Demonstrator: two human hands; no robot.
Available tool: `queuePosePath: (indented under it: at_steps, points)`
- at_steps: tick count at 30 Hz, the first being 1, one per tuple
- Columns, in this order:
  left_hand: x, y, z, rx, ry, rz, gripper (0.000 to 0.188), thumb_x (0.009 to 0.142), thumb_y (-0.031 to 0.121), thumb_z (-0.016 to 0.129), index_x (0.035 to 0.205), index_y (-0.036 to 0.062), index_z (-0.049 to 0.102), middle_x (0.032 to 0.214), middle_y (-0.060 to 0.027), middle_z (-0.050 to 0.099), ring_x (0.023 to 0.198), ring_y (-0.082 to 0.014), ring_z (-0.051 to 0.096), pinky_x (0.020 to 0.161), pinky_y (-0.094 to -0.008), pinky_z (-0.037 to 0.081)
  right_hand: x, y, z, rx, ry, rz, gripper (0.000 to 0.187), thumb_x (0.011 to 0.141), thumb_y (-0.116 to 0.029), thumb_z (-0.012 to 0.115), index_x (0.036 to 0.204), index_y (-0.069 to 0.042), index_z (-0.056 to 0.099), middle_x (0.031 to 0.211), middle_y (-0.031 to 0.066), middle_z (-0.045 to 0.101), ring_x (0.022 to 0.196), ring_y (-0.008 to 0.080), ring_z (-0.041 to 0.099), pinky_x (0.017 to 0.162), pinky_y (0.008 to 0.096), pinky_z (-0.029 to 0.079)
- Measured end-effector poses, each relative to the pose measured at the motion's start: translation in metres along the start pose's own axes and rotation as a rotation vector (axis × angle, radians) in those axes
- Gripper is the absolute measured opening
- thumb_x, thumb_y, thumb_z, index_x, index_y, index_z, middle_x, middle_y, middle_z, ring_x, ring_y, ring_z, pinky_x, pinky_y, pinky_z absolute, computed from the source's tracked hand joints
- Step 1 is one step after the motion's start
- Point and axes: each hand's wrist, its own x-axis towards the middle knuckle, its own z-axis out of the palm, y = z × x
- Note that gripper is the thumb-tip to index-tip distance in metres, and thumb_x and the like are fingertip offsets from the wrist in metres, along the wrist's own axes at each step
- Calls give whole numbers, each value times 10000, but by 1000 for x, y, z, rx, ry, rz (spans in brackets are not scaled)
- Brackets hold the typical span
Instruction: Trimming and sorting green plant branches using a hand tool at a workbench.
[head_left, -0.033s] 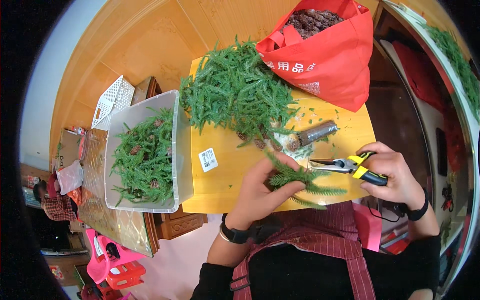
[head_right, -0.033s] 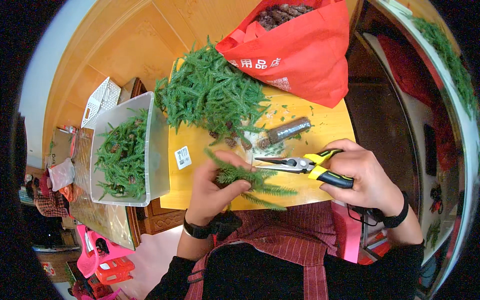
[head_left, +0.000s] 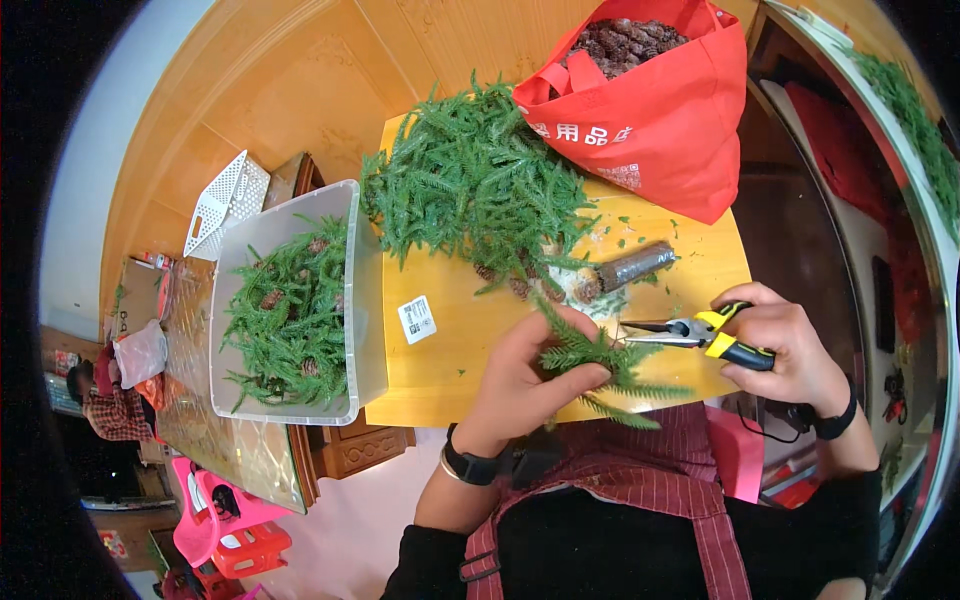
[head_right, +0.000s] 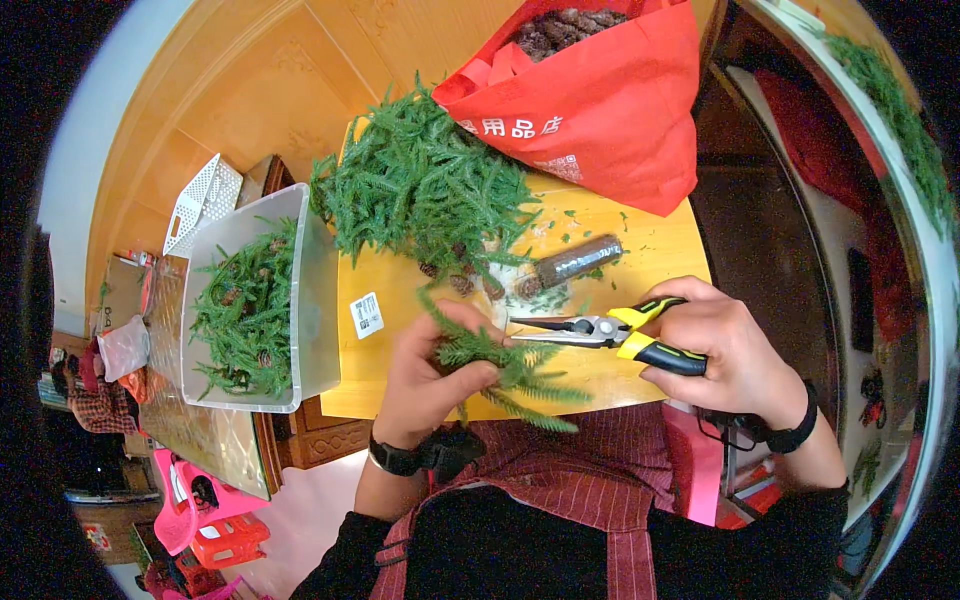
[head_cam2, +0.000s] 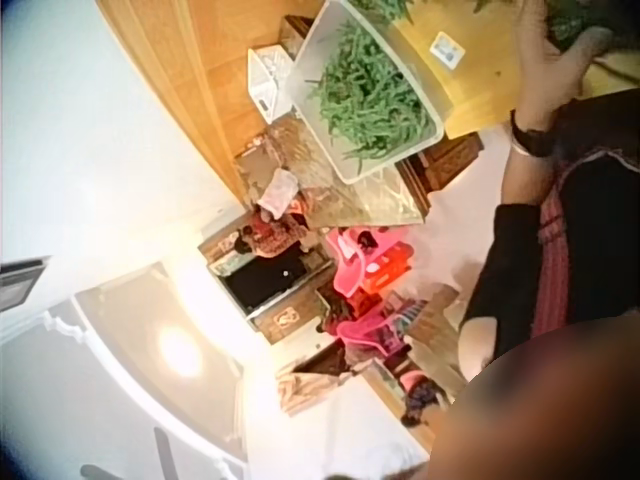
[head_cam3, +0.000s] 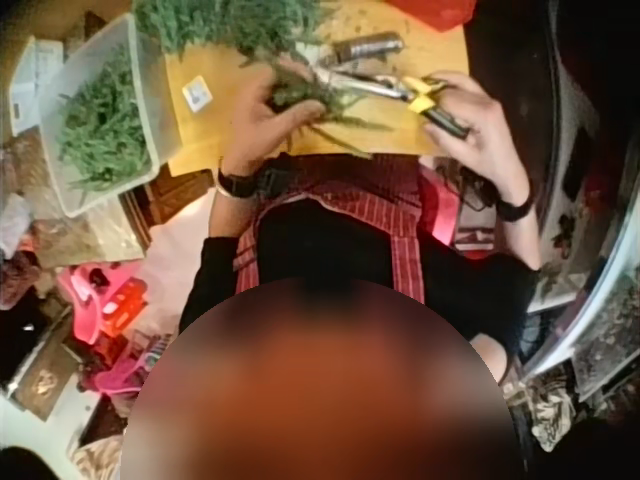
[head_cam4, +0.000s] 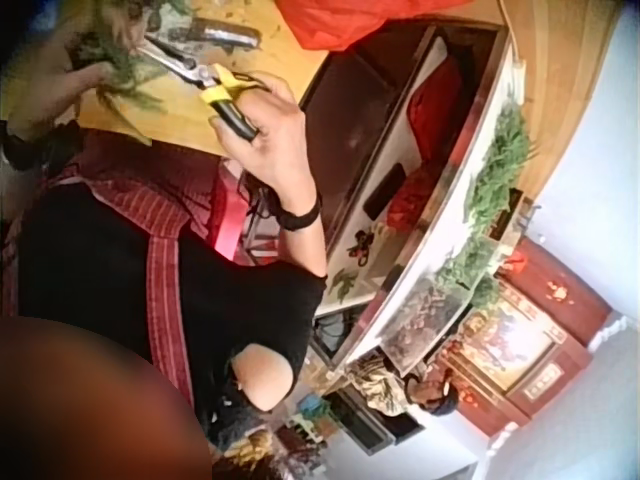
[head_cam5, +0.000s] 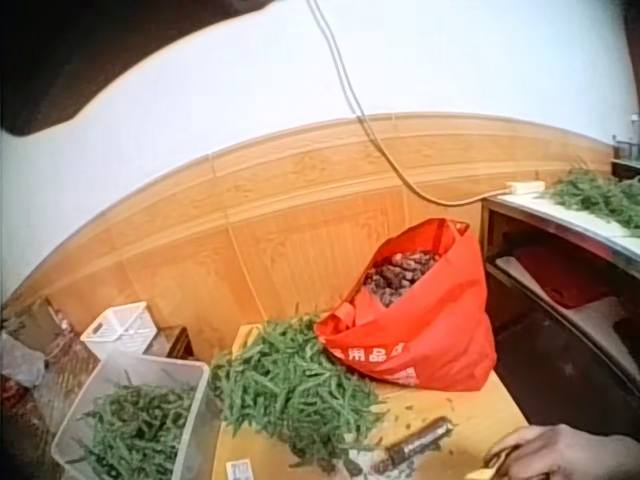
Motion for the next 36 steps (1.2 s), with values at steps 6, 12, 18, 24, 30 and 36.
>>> queuePosePath:
  at_steps: [6,12,18,24,30,36]
  points:
    - [-1,-6,7,-334,-66,-196,342,681,57,674,964,38,482,895,-65,554,849,-167,558,780,-324,473,4,7,2,53,8,-56,188,624,-168,673,679,-13,583,771,90,591,992,320,520,814,402,407]
    - [-1,-20,9,-532,-109,-165,322,677,91,712,877,68,461,821,-40,451,762,-190,540,641,-302,470,6,15,5,158,-8,-106,157,623,-144,663,635,-17,572,730,89,587,982,326,524,807,402,405]
    - [4,-15,14,-596,-146,-226,345,674,123,731,835,84,428,803,-43,431,718,-226,533,545,-292,450,9,19,10,179,13,-144,144,613,-123,667,623,-22,564,701,86,575,941,329,541,780,398,419]
    - [2,-21,9,-658,-206,-216,347,679,120,725,835,83,417,792,-46,431,707,-225,535,523,-294,450,13,17,11,207,11,-179,143,613,-116,675,621,-29,562,692,73,574,884,305,555,745,383,429]
    - [6,-12,5,-414,-92,-86,300,684,63,707,869,64,471,802,-57,478,740,-201,547,666,-277,463,9,9,12,144,75,-79,187,651,-102,680,588,-29,520,587,87,513,665,276,559,668,344,473]
    - [12,4,1,765,12,505,271,693,-73,644,903,25,505,892,-77,532,871,-180,556,769,-292,441,1,-9,8,13,65,160,186,621,-88,661,563,-26,496,610,108,515,712,294,574,583,330,453]
